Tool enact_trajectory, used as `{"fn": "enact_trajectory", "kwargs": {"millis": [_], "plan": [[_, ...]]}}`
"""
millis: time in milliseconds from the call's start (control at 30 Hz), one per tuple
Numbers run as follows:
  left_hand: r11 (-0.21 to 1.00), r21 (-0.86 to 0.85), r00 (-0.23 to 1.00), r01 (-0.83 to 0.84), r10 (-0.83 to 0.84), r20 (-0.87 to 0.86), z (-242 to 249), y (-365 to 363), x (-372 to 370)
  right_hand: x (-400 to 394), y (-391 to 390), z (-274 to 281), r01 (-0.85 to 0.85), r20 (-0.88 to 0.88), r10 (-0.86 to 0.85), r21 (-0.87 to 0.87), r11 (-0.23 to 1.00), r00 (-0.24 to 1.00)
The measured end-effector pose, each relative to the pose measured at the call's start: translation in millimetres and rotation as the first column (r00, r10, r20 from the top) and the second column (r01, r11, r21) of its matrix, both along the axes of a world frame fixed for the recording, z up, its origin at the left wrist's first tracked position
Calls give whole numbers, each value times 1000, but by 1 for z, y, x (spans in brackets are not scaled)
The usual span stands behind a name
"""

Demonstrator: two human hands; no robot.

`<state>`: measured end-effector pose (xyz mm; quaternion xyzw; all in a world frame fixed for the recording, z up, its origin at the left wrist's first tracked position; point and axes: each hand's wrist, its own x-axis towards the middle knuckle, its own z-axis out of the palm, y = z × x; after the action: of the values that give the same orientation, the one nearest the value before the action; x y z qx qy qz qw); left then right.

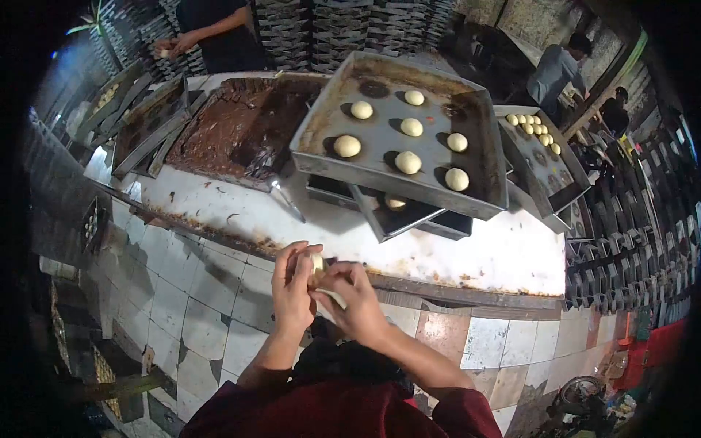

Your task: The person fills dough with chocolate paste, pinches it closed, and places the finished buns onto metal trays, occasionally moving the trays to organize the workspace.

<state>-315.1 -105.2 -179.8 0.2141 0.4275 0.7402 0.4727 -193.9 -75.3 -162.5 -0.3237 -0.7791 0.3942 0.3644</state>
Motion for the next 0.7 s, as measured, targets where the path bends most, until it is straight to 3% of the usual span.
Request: {"fn": "enact_trajectory", "kwargs": {"millis": [67, 133, 167, 200, 267, 333, 367, 400, 433, 467, 500, 533, 600, 667, 700], "plan": [[999, 26, 999, 31, -32, 42, -6, 10, 28, 26, 7, -8, 97, 54, -135, 447, 889, 989], [991, 78, 994, 110, -107, -34, -9, 16, 61, 61, 25, -4, 106, 15, -123, 402, 909, 992], [974, 75, 926, 213, -176, -335, -8, 16, 69, 79, 32, 7, 64, -111, -65, -9, 998, 992], [973, 78, 922, 217, -178, -343, -3, 19, 79, 97, 41, 17, -54, -250, -53, -402, 914, 967], [892, 196, 759, 407, -212, -615, 18, 21, 100, 124, 54, 20, -131, -318, -3, -401, 906, 948], [909, 180, 694, 376, -147, -705, 28, 30, 121, 140, 61, 16, -255, -391, 61, -468, 846, 918], [941, 180, 814, 285, -138, -565, 23, 37, 128, 146, 60, 19, -248, -388, 97, -360, 900, 916], [967, 167, 907, 192, -109, -408, 21, 43, 134, 149, 59, 22, -261, -399, 106, -357, 897, 911], [980, 179, 989, 89, -65, -132, 32, 50, 144, 151, 55, 25, -154, -310, 110, -122, 981, 944], [981, 176, 988, 85, -60, -142, 31, 53, 149, 152, 53, 26, -54, -221, 82, 133, 990, 972], [989, 125, 996, 82, -77, -47, 28, 57, 153, 153, 54, 24, 45, -151, -4, 270, 962, 989], [993, 76, 994, 88, -92, 51, 26, 60, 156, 155, 60, 22, 48, -157, -5, 273, 961, 988], [955, 244, 983, 171, -150, -104, 21, 59, 164, 160, 83, 25, 20, -288, 29, 166, 986, 957], [931, 289, 814, 222, -13, -581, 34, 59, 161, 162, 95, 38, -11, -299, 54, 142, 990, 953], [931, 294, 816, 217, -7, -577, 38, 62, 154, 158, 98, 42, -115, -384, 75, -83, 990, 920]]}}
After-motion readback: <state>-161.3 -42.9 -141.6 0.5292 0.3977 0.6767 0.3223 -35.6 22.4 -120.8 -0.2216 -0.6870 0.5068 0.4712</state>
